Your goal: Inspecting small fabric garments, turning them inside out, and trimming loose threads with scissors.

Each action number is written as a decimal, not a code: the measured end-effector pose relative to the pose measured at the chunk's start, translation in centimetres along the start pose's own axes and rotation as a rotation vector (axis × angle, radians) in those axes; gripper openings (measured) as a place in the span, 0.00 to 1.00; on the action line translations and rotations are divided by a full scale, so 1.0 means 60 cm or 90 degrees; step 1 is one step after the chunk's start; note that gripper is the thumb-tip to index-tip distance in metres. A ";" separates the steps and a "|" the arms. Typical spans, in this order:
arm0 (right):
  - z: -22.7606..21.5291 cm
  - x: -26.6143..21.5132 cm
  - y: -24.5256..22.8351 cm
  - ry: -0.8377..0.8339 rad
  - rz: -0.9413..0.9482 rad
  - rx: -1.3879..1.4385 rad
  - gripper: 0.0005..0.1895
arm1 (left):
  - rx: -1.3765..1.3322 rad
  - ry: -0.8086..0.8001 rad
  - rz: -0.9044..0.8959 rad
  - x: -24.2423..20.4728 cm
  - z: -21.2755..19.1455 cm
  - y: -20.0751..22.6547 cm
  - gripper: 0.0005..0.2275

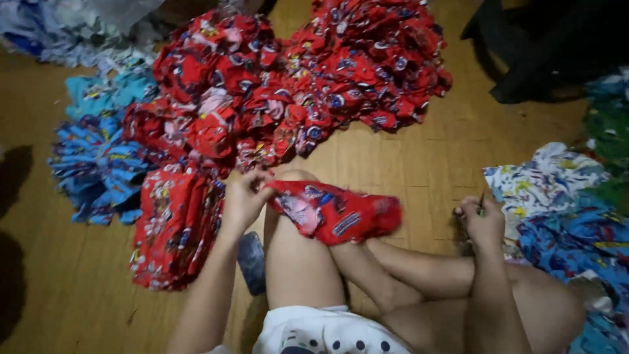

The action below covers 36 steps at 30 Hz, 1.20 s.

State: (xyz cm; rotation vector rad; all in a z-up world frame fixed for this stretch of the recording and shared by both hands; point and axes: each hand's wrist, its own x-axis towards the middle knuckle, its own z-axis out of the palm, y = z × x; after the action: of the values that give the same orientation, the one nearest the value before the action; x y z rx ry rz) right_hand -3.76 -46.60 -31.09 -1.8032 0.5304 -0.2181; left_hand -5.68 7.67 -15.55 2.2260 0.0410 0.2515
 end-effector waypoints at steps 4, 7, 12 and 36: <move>0.042 -0.050 -0.031 -0.044 -0.064 -0.179 0.11 | -0.066 0.041 -0.179 -0.058 0.002 -0.035 0.17; 0.130 -0.161 -0.133 -0.108 -0.196 -0.034 0.10 | 0.022 0.101 -0.075 -0.081 0.006 0.000 0.20; 0.259 -0.263 -0.250 -0.477 -0.544 -0.144 0.15 | 0.124 0.212 0.267 -0.107 0.041 0.011 0.08; 0.058 -0.265 -0.382 -0.387 -0.279 -0.057 0.12 | 0.043 -0.216 0.604 -0.120 0.134 0.144 0.12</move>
State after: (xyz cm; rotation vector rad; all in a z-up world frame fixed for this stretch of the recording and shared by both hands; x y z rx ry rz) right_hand -10.75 -31.42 -8.47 -1.9359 -0.2916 0.0637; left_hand -11.65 -4.78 -14.80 2.1693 -1.2147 0.3711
